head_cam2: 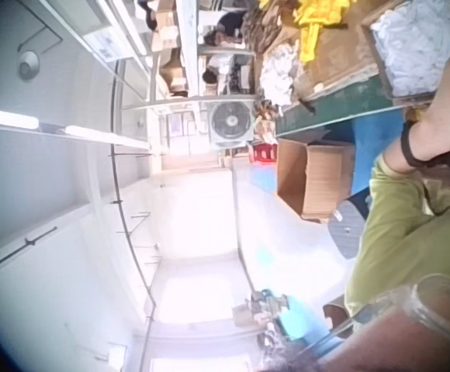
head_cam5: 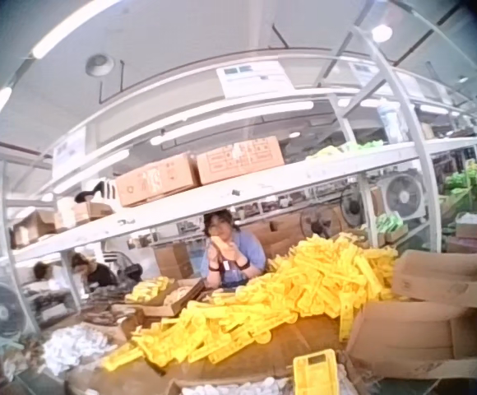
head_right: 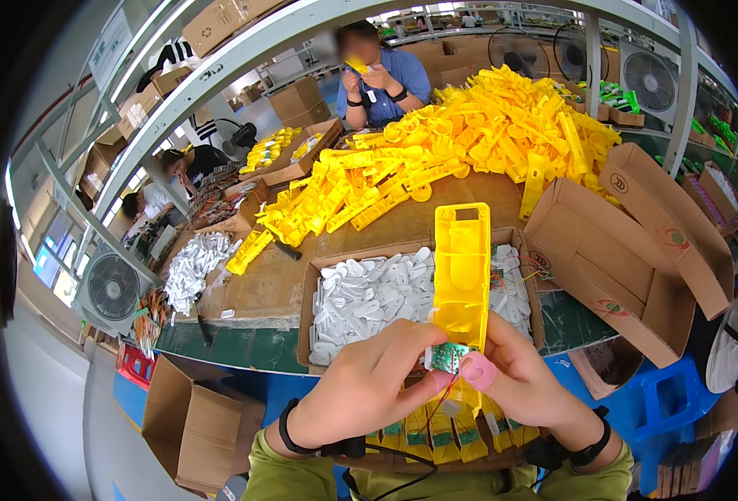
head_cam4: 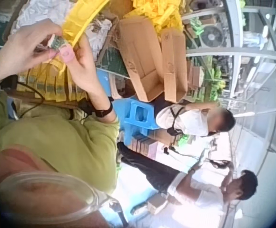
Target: Assemble internal circuit boards and wiring into yellow plastic fixture housings on a factory assembly line.
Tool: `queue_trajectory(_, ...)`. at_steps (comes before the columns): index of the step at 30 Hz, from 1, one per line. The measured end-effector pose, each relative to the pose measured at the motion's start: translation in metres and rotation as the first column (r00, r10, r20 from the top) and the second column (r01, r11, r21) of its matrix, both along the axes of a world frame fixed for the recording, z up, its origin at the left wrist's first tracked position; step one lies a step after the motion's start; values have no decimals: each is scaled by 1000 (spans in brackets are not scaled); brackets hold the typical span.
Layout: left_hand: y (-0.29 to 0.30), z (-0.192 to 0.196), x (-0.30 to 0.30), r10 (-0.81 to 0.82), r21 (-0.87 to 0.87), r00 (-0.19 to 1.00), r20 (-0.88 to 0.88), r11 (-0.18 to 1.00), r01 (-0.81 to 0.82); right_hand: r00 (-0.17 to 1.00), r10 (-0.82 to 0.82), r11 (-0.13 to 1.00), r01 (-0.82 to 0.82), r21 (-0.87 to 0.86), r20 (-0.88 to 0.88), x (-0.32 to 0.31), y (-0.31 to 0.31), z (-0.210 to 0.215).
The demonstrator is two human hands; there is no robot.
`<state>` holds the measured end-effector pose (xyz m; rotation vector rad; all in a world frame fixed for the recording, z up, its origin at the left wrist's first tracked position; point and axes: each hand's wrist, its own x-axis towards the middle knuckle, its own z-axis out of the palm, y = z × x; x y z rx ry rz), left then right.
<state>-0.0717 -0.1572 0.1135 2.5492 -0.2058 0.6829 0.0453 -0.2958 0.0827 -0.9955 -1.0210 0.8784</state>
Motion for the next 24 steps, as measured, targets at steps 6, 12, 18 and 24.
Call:
queue_trajectory(6,0,-2,-5,-25,12,999,37,1000,25,997,25,1000,-26,-4,-67,-3,-1,-4)
queue_trajectory(12,4,-8,-3,-29,13,999,23,1000,29,999,28,997,-30,-73,-38,-2,2,-5)
queue_trajectory(18,8,-11,-1,-27,-39,999,27,999,28,995,29,998,-35,-61,-95,0,7,-6)
queue_trajectory(24,-4,-10,-4,95,-295,985,143,954,-50,993,5,998,3,67,-121,-2,3,-4)
